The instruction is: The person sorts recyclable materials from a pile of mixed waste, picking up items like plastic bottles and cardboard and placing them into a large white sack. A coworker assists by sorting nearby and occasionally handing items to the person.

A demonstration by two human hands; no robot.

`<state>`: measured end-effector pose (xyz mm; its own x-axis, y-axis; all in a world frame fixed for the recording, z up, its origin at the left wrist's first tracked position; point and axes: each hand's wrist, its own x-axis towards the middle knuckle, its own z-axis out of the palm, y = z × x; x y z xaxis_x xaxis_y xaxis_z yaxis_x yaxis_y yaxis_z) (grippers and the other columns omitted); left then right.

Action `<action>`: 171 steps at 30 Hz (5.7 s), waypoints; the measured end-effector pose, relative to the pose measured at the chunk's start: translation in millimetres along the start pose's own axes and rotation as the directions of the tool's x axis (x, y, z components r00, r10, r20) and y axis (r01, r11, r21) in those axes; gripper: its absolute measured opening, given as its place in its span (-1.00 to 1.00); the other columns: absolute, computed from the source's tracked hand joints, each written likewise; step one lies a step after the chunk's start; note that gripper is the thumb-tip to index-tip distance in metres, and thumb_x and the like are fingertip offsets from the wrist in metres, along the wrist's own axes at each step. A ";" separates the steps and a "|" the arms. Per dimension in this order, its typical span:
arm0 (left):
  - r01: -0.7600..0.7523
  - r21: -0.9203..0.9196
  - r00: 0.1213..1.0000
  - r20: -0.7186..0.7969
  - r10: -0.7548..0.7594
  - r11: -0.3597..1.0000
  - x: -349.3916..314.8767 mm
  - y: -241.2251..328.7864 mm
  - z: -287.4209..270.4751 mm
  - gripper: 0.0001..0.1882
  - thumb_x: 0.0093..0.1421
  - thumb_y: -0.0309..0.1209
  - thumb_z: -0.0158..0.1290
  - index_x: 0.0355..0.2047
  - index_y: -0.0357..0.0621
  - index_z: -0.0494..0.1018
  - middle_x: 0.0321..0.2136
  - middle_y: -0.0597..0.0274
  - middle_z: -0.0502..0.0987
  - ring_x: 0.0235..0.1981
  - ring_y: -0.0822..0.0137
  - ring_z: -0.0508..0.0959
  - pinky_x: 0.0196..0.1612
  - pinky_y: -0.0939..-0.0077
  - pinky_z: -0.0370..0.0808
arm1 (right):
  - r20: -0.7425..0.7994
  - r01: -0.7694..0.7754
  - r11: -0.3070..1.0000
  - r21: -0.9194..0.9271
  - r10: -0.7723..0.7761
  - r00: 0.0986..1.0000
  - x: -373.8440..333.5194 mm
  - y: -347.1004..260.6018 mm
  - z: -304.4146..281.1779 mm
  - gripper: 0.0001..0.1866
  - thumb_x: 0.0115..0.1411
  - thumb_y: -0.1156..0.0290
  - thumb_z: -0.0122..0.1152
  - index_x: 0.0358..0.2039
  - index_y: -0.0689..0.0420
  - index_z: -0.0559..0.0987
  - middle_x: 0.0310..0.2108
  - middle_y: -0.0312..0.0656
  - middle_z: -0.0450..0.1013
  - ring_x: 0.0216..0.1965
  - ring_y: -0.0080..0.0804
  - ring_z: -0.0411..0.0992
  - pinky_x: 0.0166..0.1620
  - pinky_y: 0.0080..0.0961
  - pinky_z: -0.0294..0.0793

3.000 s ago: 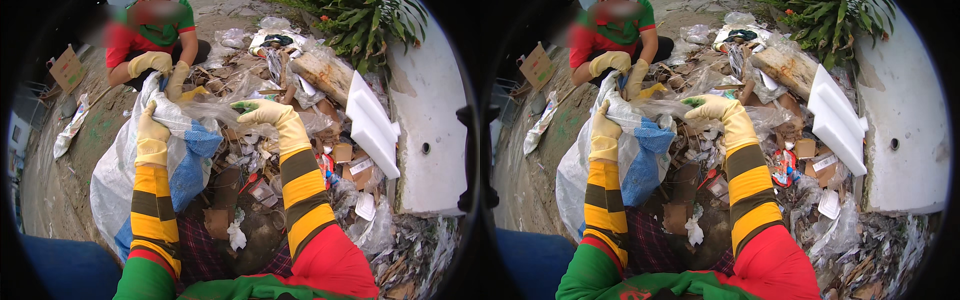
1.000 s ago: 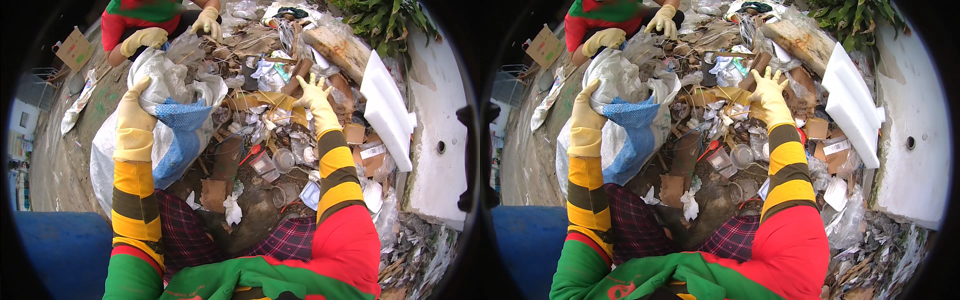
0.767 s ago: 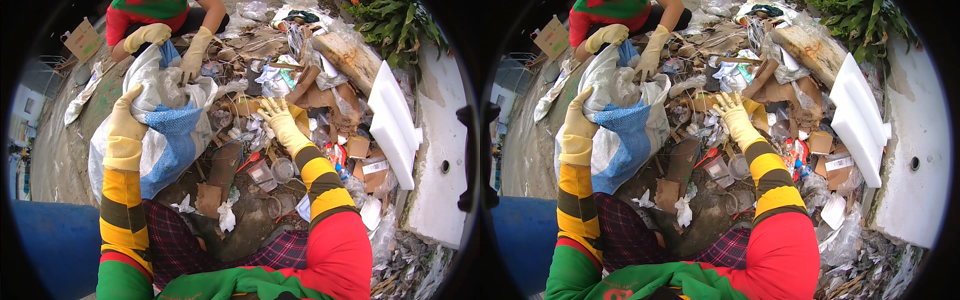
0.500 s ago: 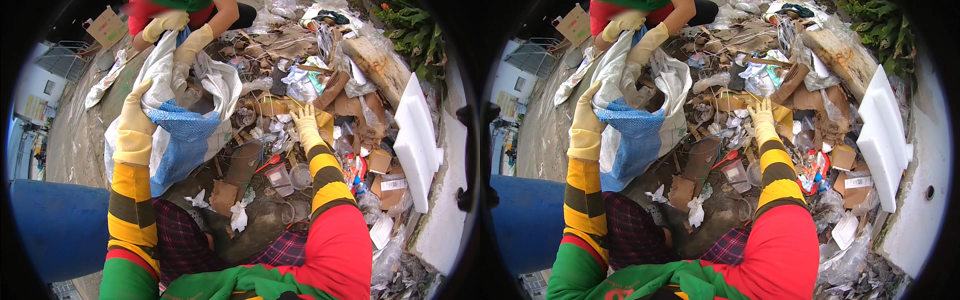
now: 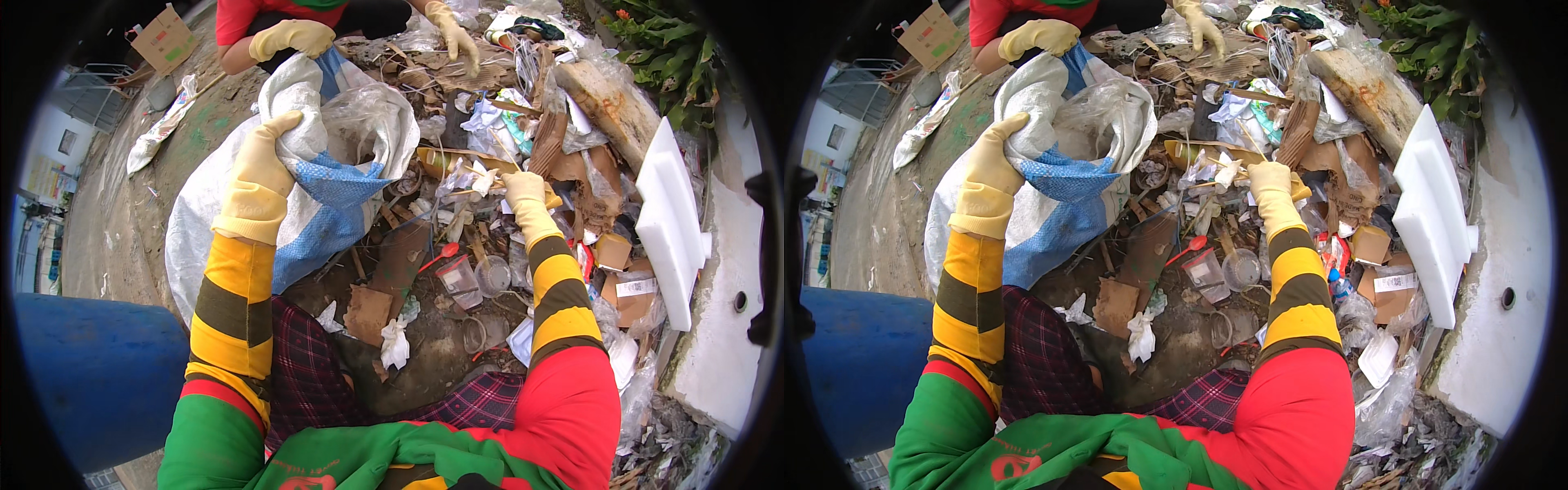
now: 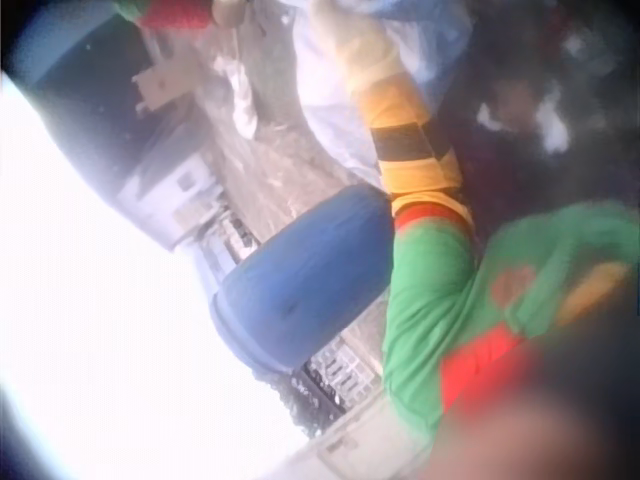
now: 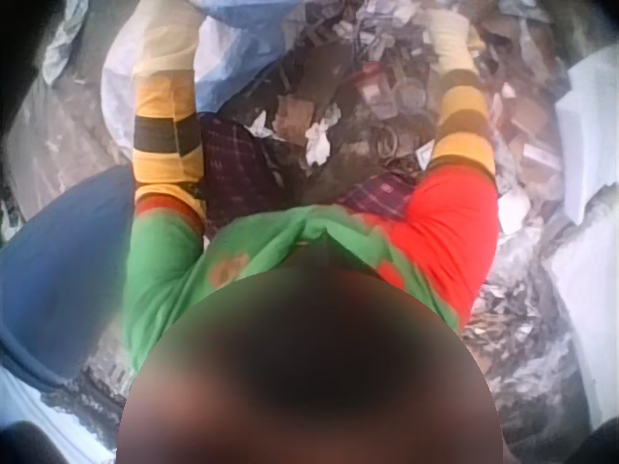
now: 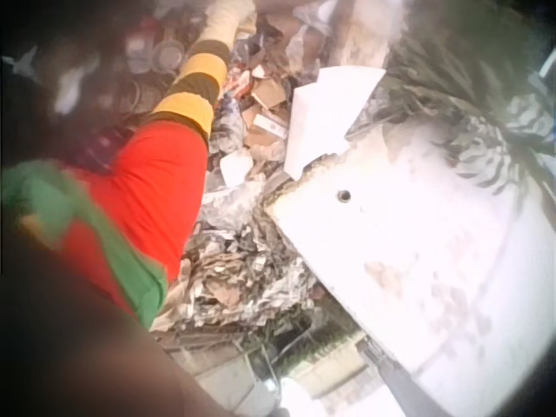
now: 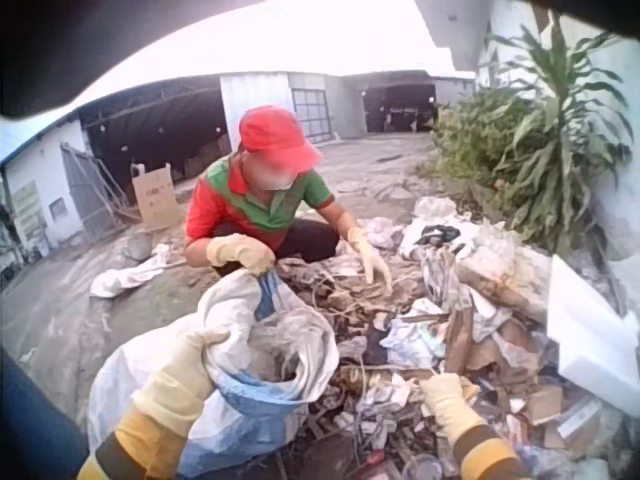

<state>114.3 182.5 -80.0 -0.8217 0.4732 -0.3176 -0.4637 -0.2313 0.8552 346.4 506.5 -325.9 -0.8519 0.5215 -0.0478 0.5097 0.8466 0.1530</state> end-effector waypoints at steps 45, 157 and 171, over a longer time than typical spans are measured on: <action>0.006 -0.177 1.000 0.025 -0.002 0.984 14.8 33.8 -25.1 -0.56 0.10 -0.47 0.15 -0.02 -0.42 0.42 -0.14 -0.14 0.54 -0.24 0.06 0.62 -0.19 0.30 0.61 | 0.680 -0.147 0.978 0.148 0.008 0.733 -78.8 -129.6 -71.3 -0.11 -0.09 0.42 0.33 0.30 -0.31 0.23 0.34 -0.20 0.12 0.27 -0.21 0.22 0.20 -0.22 0.30; -0.157 0.236 0.986 0.088 0.140 0.959 -3.8 11.4 -22.1 -0.61 0.13 -0.55 0.11 -0.01 -0.38 0.42 -0.06 -0.09 0.52 -0.04 0.08 0.54 0.06 0.23 0.48 | 0.660 -0.945 0.212 0.250 0.676 0.326 -219.8 82.5 98.8 0.34 -0.08 0.39 0.43 0.37 -0.16 -0.50 0.28 0.11 0.14 0.20 -0.10 0.31 0.19 -0.25 0.33; -0.036 -0.148 0.999 0.030 0.041 0.988 -19.6 -2.0 14.1 -0.67 0.13 -0.55 0.05 -0.07 -0.37 0.42 -0.21 0.00 0.56 -0.22 0.11 0.58 -0.09 0.29 0.53 | 0.192 -0.458 0.426 0.780 0.534 0.823 -117.2 76.7 -48.2 -0.23 -0.22 0.54 0.33 0.13 -0.05 0.46 -0.14 -0.13 0.57 -0.08 -0.30 0.53 0.00 -0.46 0.45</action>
<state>136.1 185.7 -69.7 -0.8298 0.4884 -0.2699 -0.4776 -0.3715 0.7962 479.6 505.2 -261.0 -0.4060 0.9020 -0.1467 0.7011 0.2045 -0.6831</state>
